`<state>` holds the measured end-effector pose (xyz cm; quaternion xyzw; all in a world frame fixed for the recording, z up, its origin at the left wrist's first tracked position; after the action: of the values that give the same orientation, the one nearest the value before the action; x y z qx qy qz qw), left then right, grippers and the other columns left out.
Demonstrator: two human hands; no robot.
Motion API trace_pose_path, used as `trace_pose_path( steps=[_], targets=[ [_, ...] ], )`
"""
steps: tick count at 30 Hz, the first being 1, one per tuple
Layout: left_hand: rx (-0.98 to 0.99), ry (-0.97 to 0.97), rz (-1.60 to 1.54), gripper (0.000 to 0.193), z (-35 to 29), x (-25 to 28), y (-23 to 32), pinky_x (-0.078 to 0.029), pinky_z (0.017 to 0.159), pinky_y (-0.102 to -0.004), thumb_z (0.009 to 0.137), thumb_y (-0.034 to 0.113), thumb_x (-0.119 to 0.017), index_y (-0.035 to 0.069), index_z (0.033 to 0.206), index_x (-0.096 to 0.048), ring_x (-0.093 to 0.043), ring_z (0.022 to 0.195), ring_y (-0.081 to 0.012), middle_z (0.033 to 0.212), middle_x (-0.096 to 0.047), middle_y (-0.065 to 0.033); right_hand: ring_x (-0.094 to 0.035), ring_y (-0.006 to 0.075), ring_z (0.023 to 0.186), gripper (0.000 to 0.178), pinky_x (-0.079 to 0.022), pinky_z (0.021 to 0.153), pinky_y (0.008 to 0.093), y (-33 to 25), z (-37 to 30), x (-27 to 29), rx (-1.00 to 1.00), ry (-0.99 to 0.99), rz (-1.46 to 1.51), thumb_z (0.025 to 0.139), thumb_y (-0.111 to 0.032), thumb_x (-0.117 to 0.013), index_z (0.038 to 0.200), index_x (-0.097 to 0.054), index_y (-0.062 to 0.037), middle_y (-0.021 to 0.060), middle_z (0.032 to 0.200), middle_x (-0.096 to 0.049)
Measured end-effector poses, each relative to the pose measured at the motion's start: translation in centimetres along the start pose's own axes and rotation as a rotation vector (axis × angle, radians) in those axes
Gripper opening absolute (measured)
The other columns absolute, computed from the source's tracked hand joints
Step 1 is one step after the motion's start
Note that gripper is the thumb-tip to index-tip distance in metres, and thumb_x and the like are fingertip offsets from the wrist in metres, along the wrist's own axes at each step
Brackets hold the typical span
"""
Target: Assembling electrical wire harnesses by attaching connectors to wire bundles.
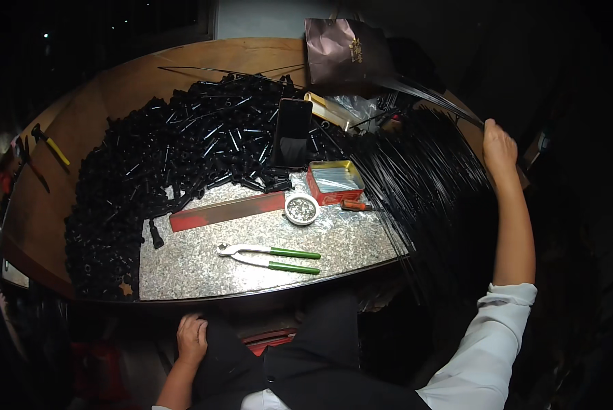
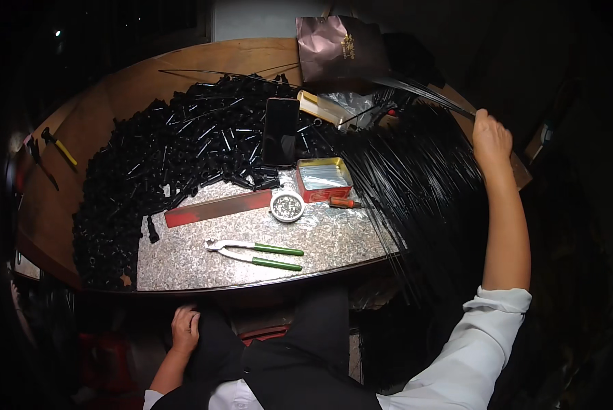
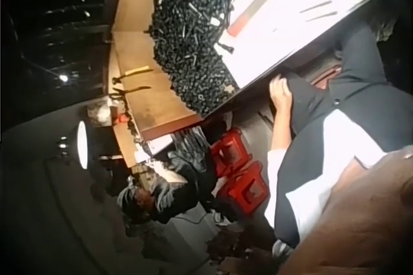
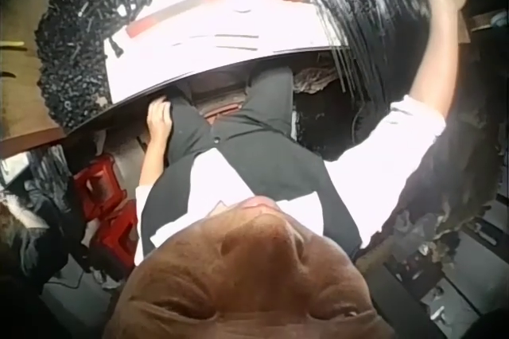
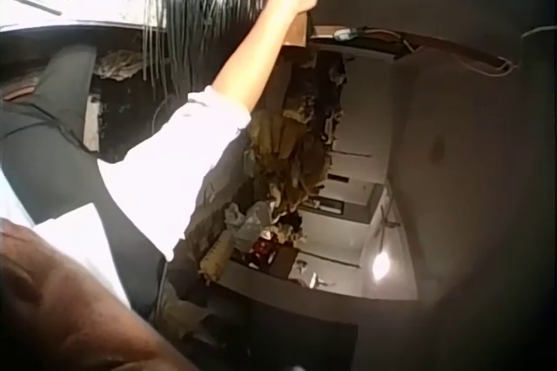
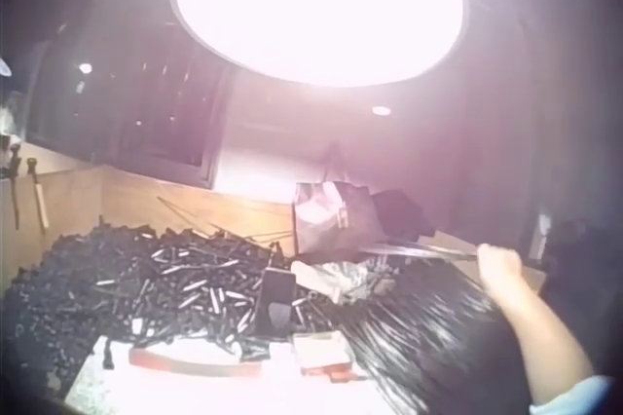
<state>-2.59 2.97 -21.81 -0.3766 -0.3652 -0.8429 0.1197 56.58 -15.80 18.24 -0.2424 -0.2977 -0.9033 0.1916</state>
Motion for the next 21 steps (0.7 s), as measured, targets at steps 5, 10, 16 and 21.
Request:
trace_pose_path(
  steps=[5, 10, 16, 21],
  targets=[
    [-0.088, -0.007, -0.180, 0.002, 3.0, 1.5, 5.2, -0.050, 0.076, -0.0397, 0.079, 0.001, -0.061, 0.000, 0.081, -0.061, -0.062, 0.085, -0.0348, 0.093, -0.065, -0.0168, -0.061, 0.0380, 0.077, 0.017, -0.047, 0.067, 0.0443, -2.4, -0.5, 2.1, -0.105, -0.036, 0.402, 0.093, -0.014, -0.048, 0.088, -0.048, 0.0023, 0.0239, 0.079, -0.061],
    [-0.272, 0.096, -0.237, 0.010, 7.2, 6.1, 11.4, -0.050, 0.077, -0.0403, 0.074, 0.005, -0.069, 0.001, 0.081, -0.063, -0.063, 0.085, -0.0342, 0.092, -0.066, -0.0168, -0.052, 0.0250, 0.060, 0.010, -0.043, 0.061, 0.0388, -7.3, -0.8, 5.5, -0.134, -0.011, 0.761, 0.090, -0.008, -0.050, 0.087, -0.047, 0.0016, 0.0140, 0.071, -0.055],
    [-0.324, 0.177, -0.106, 0.057, 12.9, 10.5, 14.2, -0.041, 0.097, -0.0456, 0.071, 0.028, -0.080, -0.004, 0.112, -0.056, -0.051, 0.116, -0.0392, 0.124, -0.054, -0.0232, -0.061, 0.0211, 0.074, 0.013, -0.047, 0.067, 0.0321, -13.8, -2.2, 9.7, 0.047, 0.040, 0.994, 0.083, 0.006, -0.050, 0.095, -0.050, 0.0014, 0.0138, 0.080, -0.061],
    [-0.185, 0.240, -0.161, 0.095, 17.7, 13.2, 14.1, -0.032, 0.107, -0.0429, 0.068, 0.044, -0.080, -0.007, 0.134, -0.037, -0.036, 0.131, -0.0386, 0.142, -0.035, -0.0259, -0.045, 0.0096, 0.064, 0.013, -0.039, 0.058, 0.0260, -20.5, -3.4, 12.9, 0.177, -0.250, 1.256, 0.082, -0.002, -0.062, 0.089, -0.051, 0.0005, 0.0039, 0.071, -0.050]
  ],
)
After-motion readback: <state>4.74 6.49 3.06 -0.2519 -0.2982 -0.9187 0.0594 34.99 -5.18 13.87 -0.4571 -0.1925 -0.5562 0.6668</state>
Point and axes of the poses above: each hand's wrist, its own z-axis towards the middle knuckle, its own x-axis out of the back of the hand, y = z × x, the point moved 8 cm from there along z, towards the middle knuckle
